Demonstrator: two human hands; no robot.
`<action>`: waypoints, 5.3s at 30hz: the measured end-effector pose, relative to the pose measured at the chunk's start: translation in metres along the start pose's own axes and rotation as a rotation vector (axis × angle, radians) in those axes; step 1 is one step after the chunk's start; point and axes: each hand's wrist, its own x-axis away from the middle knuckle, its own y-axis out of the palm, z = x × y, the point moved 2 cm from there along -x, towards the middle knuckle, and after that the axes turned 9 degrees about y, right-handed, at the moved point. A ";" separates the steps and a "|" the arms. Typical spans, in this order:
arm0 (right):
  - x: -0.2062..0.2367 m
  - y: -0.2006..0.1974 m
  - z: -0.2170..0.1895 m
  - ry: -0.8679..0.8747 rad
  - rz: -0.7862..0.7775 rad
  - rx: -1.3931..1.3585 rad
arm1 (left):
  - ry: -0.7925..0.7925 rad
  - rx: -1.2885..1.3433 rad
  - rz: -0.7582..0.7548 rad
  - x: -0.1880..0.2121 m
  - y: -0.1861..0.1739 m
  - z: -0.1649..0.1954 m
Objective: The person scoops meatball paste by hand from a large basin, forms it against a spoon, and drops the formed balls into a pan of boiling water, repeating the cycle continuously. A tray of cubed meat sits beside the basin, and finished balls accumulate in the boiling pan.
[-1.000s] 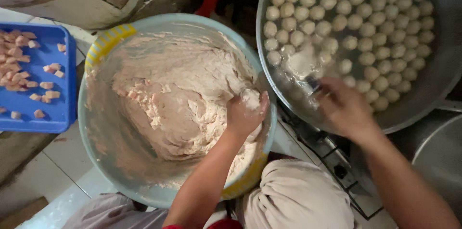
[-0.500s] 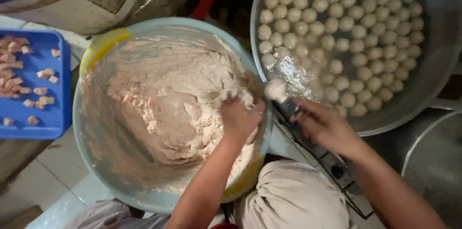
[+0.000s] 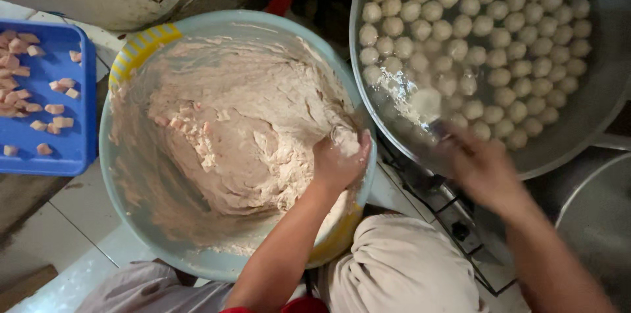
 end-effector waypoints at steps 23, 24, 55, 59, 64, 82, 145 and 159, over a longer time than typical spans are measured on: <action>-0.016 -0.020 0.001 -0.194 0.341 0.240 | 0.006 -0.310 -0.251 -0.048 -0.023 -0.025; -0.019 -0.026 0.002 -0.198 0.369 0.237 | -0.069 -0.307 -0.278 -0.040 -0.021 -0.026; 0.037 0.030 -0.009 0.082 -0.261 -0.010 | -0.041 -0.272 -0.159 -0.004 -0.019 0.018; 0.020 0.004 0.008 -0.186 0.148 0.111 | -0.033 -0.197 -0.099 -0.005 -0.023 0.021; 0.009 -0.018 0.015 -0.225 0.324 0.266 | 0.091 0.050 0.046 0.001 -0.019 0.015; 0.032 0.045 -0.013 0.041 -0.507 -0.252 | -0.146 -0.044 -0.252 0.002 -0.008 0.007; 0.041 0.034 -0.029 -0.361 -0.099 0.085 | 0.316 -0.097 -0.077 0.001 0.000 0.010; -0.019 0.000 0.008 -0.167 -0.004 -0.096 | -0.199 -0.320 -0.078 -0.008 -0.016 0.013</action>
